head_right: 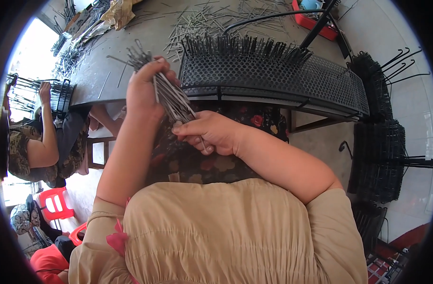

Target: The recorder picks up thin metal rods and manually inserts them into the holes of a perforated metal grid on a workbench.

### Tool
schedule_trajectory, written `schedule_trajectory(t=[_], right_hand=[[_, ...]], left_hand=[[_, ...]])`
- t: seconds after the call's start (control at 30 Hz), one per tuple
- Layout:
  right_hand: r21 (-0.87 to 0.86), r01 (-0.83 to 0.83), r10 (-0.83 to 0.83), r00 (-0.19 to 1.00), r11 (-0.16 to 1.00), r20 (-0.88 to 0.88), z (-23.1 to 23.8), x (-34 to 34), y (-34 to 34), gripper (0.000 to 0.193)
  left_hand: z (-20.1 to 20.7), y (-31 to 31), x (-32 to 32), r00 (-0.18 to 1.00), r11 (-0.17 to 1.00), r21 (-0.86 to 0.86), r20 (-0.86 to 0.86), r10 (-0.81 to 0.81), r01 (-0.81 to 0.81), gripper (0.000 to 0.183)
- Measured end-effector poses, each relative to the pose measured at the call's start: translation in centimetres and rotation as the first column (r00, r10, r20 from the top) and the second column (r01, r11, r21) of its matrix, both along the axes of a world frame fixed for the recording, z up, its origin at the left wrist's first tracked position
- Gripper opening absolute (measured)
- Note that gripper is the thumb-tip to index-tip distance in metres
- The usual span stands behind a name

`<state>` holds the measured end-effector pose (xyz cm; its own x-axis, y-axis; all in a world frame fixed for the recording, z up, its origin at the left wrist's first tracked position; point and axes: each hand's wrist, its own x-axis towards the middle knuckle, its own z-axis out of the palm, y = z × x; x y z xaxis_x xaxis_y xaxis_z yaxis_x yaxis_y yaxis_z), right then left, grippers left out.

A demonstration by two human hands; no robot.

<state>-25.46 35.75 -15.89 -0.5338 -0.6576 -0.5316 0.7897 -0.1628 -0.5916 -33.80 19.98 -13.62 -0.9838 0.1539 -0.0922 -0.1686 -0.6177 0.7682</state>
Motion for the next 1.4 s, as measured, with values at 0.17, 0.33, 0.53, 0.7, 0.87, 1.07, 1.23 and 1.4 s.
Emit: schedule_trajectory(t=[0.17,0.33,0.53,0.7,0.87,1.07,1.23,1.4], right_hand=[[0.152,-0.053,0.064,0.995,0.987,-0.074,-0.2,0.9,1.4,0.028],[0.326,-0.075,0.207,0.895,0.942,-0.395,1.8,2.1,5.1,0.032],[0.306,0.075,0.135,0.782,0.949,-0.609,3.7,2.8,7.0,0.025],[0.193,0.141,0.051,0.667,0.971,-0.743,2.8,1.3,5.5,0.057],[0.277,0.192,0.023,0.785,0.942,-0.619,1.8,0.8,5.4,0.067],[0.035,0.586,-0.566,0.794,0.81,-0.221,-1.3,1.8,3.3,0.022],[-0.194,0.49,-0.527,0.79,0.85,-0.313,-0.2,2.0,0.0,0.043],[0.065,0.395,-0.224,0.642,0.916,-0.733,-0.2,1.5,0.5,0.062]], left_hand=[[-0.1,-2.1,-2.8,0.982,0.979,0.2,0.188,-0.008,-0.03,0.009],[-0.2,-2.3,-1.7,0.97,0.97,0.236,0.217,-0.11,0.057,0.008],[-1.3,-1.9,1.7,0.951,0.968,0.153,0.205,-0.23,0.201,0.013],[-1.9,0.7,5.5,0.92,0.97,0.025,0.312,-0.238,0.242,0.022],[-3.5,0.7,6.5,0.925,0.953,0.0,0.242,-0.293,0.302,0.025],[-3.3,1.3,7.8,0.93,0.936,-0.133,0.223,-0.292,0.325,0.042],[-3.2,1.6,7.7,0.952,0.835,-0.458,0.112,-0.285,0.304,0.046],[-2.4,1.3,7.4,0.944,0.872,-0.363,0.119,-0.307,0.329,0.044]])
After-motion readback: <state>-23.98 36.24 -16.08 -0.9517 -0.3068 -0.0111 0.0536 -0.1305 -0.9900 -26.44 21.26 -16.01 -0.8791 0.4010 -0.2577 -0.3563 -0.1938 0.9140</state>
